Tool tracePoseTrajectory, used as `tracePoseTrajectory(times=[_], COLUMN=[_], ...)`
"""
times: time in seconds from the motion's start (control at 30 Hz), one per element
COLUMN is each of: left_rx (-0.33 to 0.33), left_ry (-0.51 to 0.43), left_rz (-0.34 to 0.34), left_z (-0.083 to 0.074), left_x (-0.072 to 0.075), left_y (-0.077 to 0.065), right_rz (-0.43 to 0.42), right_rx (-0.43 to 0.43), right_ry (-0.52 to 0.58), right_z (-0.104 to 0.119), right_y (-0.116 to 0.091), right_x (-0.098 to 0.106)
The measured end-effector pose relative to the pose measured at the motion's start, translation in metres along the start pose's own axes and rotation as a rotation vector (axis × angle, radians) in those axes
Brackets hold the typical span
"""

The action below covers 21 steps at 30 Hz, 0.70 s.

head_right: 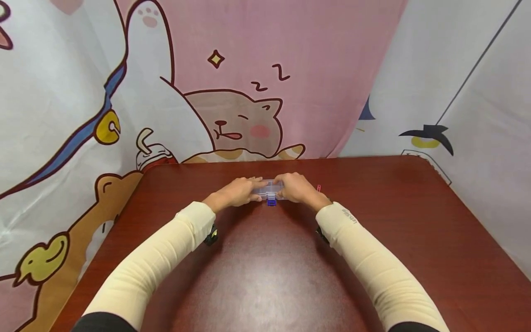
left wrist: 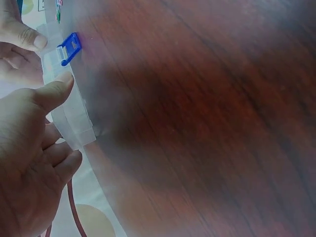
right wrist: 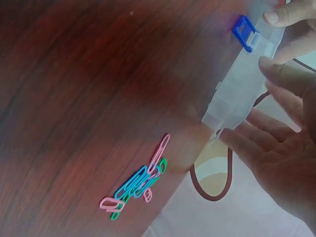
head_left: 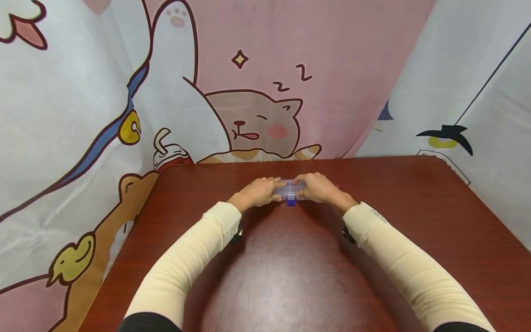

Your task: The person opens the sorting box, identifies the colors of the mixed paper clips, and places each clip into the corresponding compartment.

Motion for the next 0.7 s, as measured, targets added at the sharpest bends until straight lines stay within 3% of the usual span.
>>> tracePoseTrajectory(times=[0.3, 0.7], left_rx=[-0.003, -0.005], left_ry=[0.037, 0.072], left_rz=[-0.088, -0.169], left_z=[0.001, 0.002], left_x=[-0.006, -0.016], left_y=[-0.001, -0.004], right_rz=[0.034, 0.000], right_rx=[0.093, 0.051], right_ry=[-0.120, -0.034], right_z=[0.000, -0.003], right_y=[-0.002, -0.007], right_x=[-0.001, -0.007])
Point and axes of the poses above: each hand's wrist, its own y-axis towards the middle knuckle, its own x-axis out of the back of the hand, z = x × y, the point moved 1 cm from there along y, towards the middle knuckle, and after that the axes turned 15 degrees about x, right-handed, at the moved point
